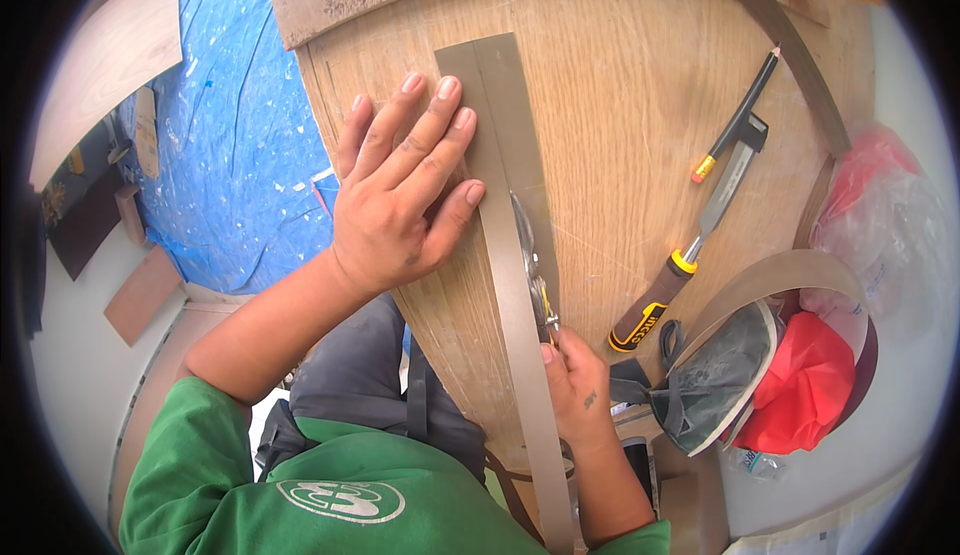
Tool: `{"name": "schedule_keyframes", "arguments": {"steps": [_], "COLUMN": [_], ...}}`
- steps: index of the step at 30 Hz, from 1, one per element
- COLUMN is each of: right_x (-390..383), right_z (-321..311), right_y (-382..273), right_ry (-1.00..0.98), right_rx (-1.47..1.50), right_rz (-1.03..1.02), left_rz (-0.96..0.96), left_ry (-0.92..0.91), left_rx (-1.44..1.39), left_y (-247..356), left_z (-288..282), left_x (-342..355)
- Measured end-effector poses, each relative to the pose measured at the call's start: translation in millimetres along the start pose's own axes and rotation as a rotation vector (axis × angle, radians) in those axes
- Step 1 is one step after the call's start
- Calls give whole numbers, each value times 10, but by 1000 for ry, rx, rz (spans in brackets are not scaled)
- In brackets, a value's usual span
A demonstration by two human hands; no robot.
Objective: The person cuts a strip of wood trim using scissors, then sands the cut edge with a sanding block. The person handles the trim strip and sanding block directly, working on a wooden surface in a room under renovation.
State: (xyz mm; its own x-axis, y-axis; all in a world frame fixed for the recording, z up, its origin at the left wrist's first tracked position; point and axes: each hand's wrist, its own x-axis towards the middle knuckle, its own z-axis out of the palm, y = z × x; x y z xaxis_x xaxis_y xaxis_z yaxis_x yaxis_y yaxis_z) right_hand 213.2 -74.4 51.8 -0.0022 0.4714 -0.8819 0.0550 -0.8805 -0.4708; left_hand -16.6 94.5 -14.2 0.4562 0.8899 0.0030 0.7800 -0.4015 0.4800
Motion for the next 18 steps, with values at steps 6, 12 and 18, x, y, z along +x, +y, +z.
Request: {"name": "schedule_keyframes", "arguments": {"steps": [6,12,18], "right_x": [32,10,34], "right_z": [18,4,32], "right_y": [40,58,-31], "right_ry": [7,-26,-9], "right_rx": [13,60,16], "right_rz": [-11,21,1], "left_rz": [4,-1,-1], "left_ry": [3,-1,-1], "left_rx": [-6,-16,-20], "left_y": [-5,-7,-2], "left_z": [-4,-6,-13], "left_x": [-1,-3,1]}}
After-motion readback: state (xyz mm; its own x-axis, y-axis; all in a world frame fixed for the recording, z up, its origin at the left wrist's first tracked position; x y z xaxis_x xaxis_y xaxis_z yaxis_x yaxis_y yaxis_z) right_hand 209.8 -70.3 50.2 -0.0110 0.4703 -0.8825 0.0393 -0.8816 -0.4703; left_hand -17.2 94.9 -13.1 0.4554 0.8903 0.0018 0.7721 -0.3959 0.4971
